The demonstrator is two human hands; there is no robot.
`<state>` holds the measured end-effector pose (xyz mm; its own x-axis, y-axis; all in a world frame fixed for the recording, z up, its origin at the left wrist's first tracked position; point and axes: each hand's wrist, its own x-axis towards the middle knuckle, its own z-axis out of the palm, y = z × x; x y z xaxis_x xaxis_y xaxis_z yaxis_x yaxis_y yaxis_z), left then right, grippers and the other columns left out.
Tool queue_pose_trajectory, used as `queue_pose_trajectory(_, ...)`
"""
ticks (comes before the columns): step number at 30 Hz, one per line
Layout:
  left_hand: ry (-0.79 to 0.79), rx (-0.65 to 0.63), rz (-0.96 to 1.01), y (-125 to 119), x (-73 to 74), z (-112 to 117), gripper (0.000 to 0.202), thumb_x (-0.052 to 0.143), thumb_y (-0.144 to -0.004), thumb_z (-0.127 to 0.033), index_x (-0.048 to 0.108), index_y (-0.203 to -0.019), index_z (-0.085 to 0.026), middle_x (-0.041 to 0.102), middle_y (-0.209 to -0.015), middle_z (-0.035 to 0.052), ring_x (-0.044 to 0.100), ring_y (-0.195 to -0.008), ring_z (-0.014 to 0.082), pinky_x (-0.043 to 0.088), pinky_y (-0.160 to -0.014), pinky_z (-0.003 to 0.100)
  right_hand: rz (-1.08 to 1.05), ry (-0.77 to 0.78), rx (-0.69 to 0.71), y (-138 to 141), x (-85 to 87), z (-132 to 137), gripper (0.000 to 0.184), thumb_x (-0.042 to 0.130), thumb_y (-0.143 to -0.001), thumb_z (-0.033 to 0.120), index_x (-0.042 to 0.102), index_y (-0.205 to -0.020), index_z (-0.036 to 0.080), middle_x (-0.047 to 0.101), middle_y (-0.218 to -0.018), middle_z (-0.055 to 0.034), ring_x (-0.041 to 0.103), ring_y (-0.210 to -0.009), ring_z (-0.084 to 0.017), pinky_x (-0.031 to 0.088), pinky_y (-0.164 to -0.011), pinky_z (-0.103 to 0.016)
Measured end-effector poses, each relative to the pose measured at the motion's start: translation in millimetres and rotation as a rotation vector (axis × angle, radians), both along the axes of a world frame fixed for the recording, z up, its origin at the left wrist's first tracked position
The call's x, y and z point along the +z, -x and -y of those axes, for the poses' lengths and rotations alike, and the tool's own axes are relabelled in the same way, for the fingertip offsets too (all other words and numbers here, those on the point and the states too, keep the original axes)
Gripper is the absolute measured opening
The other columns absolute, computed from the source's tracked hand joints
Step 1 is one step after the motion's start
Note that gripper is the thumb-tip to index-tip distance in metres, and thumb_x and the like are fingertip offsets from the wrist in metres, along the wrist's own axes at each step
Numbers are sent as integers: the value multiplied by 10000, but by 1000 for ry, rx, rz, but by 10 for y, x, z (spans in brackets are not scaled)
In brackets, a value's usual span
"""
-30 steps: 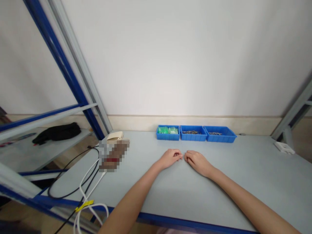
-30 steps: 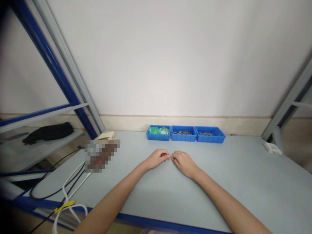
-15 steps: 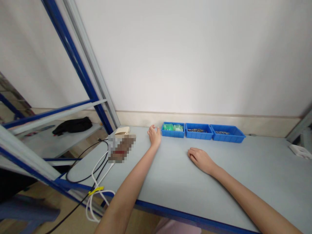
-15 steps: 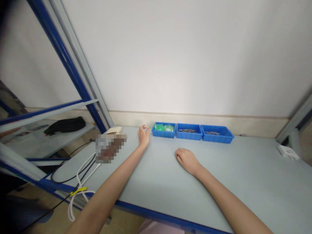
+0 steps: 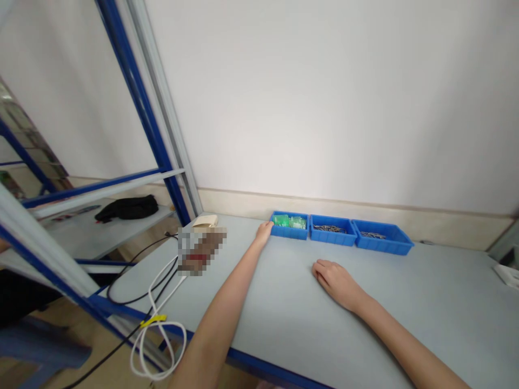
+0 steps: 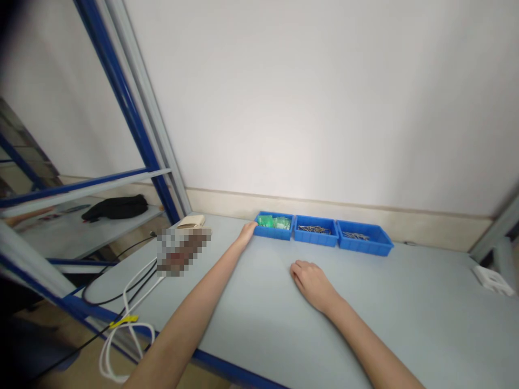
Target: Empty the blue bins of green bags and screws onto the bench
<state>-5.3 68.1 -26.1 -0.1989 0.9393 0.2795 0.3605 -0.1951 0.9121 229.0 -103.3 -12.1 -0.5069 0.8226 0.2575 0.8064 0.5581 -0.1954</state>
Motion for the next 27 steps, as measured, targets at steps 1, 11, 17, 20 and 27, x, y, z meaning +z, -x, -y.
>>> queue_pose_trajectory(1,4,12,5,11,-3,14,194,493,-707,-241,651,-621,-168,654,-602,16,631,-673,213,484,-659,294,7,-5,4,-4,-7,-3,236,333,-919,178,518,-773,190,579,-797,-42,524,-724,-160,365,-687,-282)
queue_pose_trajectory(11,-131,386,136,25,192,237,365,375,-761,-176,682,-955,-141,686,-1013,103,605,-979,230,449,-886,321,-27,-20,-5,-6,-30,12,234,323,-900,167,556,-898,189,608,-902,-72,540,-854,-190,365,-792,-354)
queue_pose_trajectory(17,-488,341,209,-215,411,611,361,378,-738,-138,687,-926,-141,688,-979,87,612,-946,205,456,-893,319,-352,17,-48,-4,-246,-64,570,422,-886,376,248,-1405,216,340,-1433,-132,311,-1318,-246,281,-1049,-480)
queue_pose_trajectory(20,-685,196,106,-354,466,877,347,388,-773,-137,675,-964,-175,681,-1019,66,593,-987,195,438,-923,341,-599,188,-105,-9,-332,-133,823,435,-859,523,-28,-1468,220,142,-1520,-153,222,-1378,-240,205,-1108,-494)
queue_pose_trajectory(27,-855,2,-106,-581,457,1181,289,353,-880,-198,626,-977,-192,665,-1067,71,580,-1038,190,343,-1031,425,-861,387,-24,111,-375,-158,993,446,-818,622,-290,-1396,290,52,-1541,-120,178,-1391,-218,173,-1105,-516)
